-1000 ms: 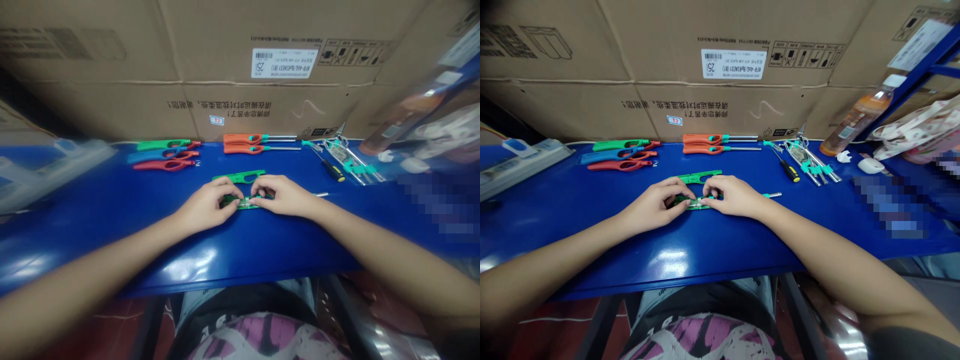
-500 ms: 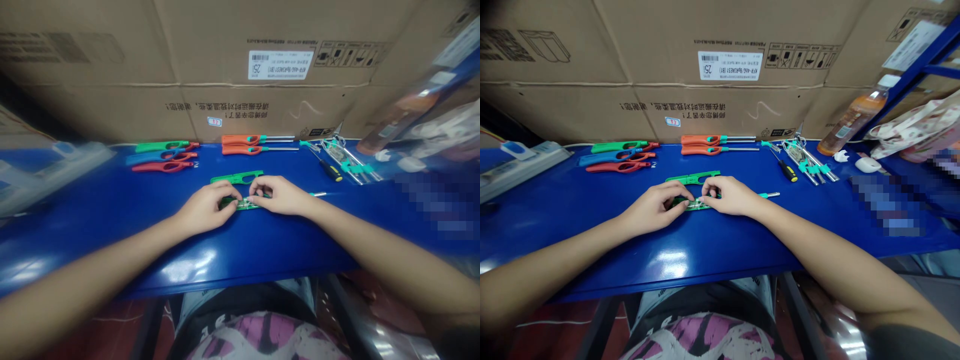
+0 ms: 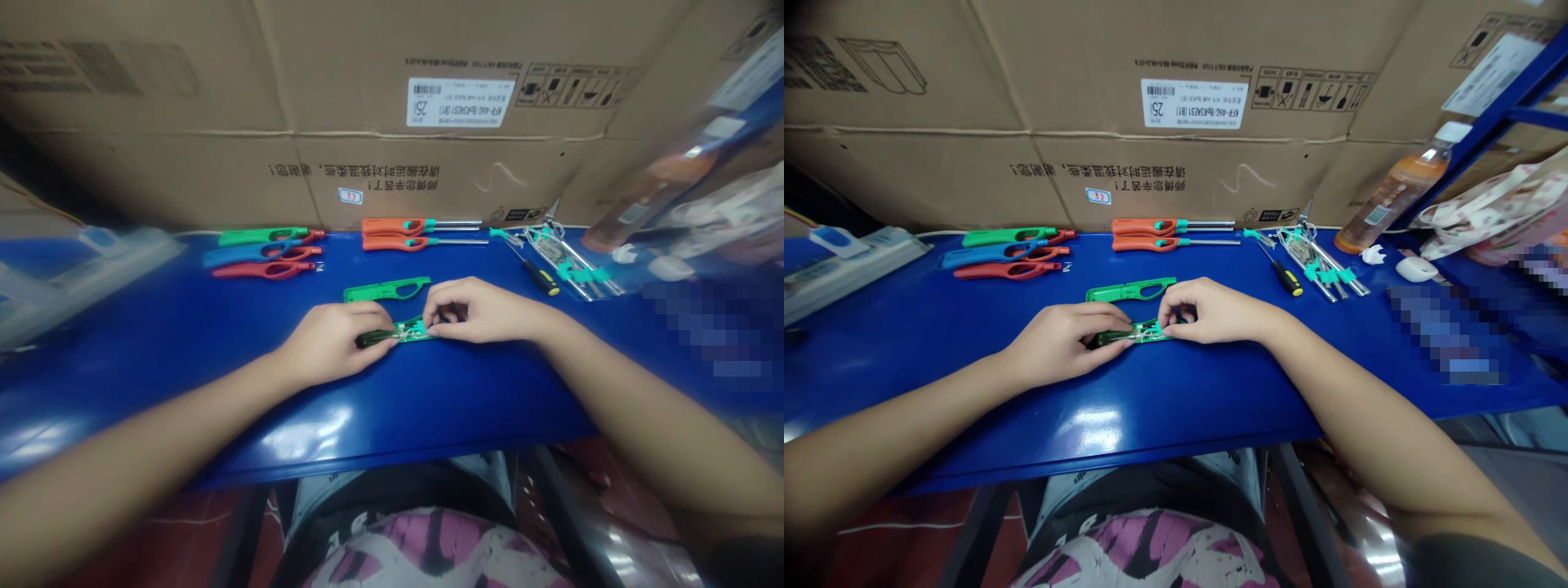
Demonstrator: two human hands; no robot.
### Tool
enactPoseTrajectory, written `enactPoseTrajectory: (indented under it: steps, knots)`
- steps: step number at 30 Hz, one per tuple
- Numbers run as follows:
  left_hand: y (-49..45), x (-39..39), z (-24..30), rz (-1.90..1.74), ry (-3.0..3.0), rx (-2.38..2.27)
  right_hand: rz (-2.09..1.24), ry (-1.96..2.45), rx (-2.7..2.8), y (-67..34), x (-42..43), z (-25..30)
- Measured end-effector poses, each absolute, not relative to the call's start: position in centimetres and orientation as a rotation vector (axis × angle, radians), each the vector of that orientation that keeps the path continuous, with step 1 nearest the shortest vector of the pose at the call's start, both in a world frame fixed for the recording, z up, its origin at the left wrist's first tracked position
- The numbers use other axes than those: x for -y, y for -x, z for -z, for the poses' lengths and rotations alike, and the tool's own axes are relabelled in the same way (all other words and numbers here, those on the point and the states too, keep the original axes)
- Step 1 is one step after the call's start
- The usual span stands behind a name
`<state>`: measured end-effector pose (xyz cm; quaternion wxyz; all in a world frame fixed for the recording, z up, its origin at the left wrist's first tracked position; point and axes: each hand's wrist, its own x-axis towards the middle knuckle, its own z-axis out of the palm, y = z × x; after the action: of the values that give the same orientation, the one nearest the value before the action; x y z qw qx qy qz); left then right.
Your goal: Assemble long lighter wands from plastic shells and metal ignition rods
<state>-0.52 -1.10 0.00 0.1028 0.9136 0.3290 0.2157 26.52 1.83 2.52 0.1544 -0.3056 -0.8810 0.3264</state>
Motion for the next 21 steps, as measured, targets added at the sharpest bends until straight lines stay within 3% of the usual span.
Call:
enactPoseTrajectory:
  steps: [21]
  knots:
    - [0.18,1.18,-0.32,-0.641,-2.608,-1.027,-0.816,0.959,2.659,-26.61,-0.99,-3.53]
